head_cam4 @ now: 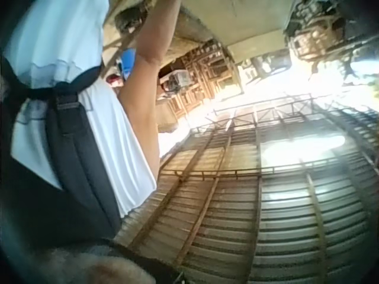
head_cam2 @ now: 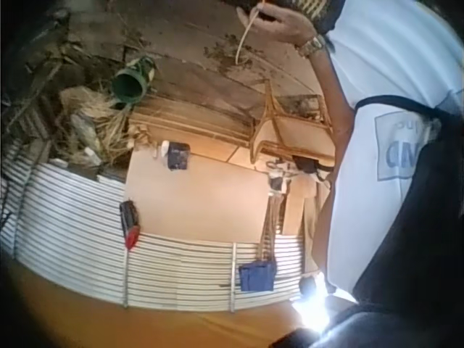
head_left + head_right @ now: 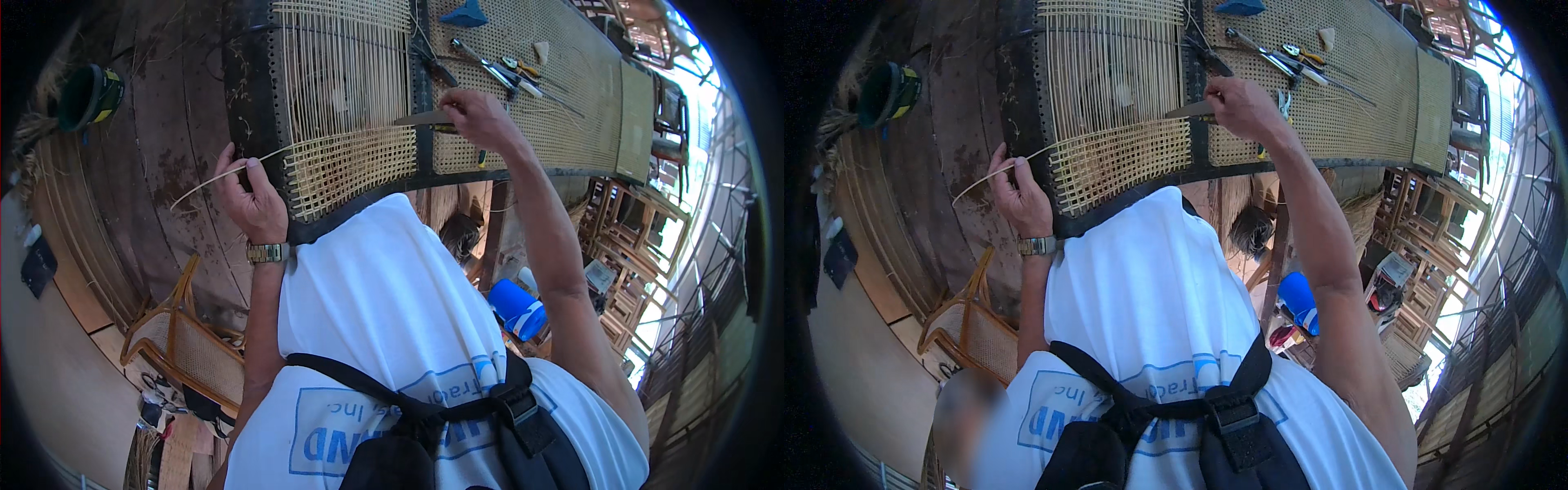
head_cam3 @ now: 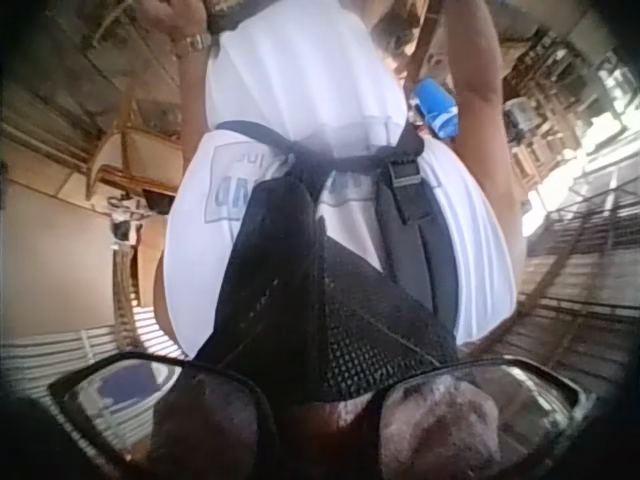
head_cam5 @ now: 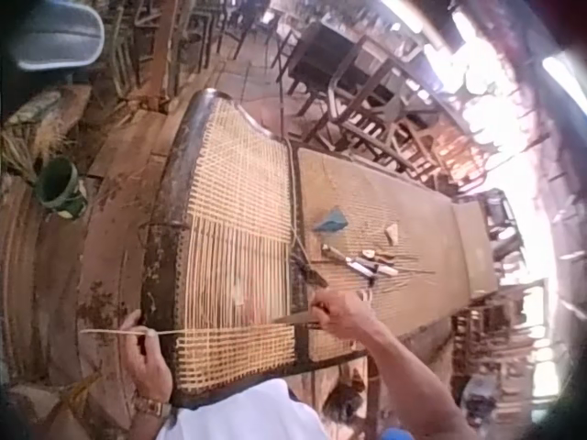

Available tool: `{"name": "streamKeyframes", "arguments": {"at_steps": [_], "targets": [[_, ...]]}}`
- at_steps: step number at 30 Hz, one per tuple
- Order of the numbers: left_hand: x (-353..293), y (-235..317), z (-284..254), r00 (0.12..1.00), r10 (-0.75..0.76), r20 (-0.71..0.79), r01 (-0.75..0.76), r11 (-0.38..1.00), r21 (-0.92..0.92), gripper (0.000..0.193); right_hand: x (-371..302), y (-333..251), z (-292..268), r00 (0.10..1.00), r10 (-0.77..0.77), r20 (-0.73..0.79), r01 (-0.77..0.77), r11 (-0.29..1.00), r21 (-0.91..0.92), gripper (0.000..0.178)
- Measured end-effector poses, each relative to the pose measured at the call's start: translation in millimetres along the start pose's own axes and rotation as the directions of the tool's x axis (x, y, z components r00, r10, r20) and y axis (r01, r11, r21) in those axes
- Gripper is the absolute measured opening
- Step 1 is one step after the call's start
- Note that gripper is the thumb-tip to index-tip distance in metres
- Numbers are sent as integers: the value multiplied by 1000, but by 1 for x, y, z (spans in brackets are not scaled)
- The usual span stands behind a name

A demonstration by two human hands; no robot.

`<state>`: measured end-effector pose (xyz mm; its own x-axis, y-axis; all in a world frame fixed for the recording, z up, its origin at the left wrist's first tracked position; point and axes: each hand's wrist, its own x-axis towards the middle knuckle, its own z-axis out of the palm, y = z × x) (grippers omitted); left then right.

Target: Weaving or repairing a rattan/bamboo chair seat or back using long thin strips.

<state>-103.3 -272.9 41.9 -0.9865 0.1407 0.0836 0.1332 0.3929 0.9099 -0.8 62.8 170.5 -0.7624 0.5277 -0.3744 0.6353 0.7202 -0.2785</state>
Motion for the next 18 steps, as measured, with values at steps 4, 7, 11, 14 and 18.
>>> {"name": "streamKeyframes", "arguments": {"at_steps": [4, 7, 11, 14, 18], "targets": [[0, 3, -3, 1000, 12, -4, -12, 999, 40, 24, 7, -4, -6, 999, 25, -20, -25, 1000, 15, 25], [1, 1, 1, 1000, 5, 3, -5, 1000, 18, 25, 13, 6, 4, 982, -14, -186, 9, 1000, -27, 25], [2, 0, 0, 1000, -14, 5, 14, 1000, -17, 25, 17, 4, -2, 993, -22, 119, 28, 998, -50, 25], [1, 0, -1, 1000, -16, 9, 16, 1000, 4, 25, 17, 7, -1, 999, -44, 4, 44, 996, -71, 24], [1, 0, -3, 1000, 8, 7, -8, 1000, 6, 25, 22, 6, -14, 995, 6, 102, 3, 996, -88, 22]]}}
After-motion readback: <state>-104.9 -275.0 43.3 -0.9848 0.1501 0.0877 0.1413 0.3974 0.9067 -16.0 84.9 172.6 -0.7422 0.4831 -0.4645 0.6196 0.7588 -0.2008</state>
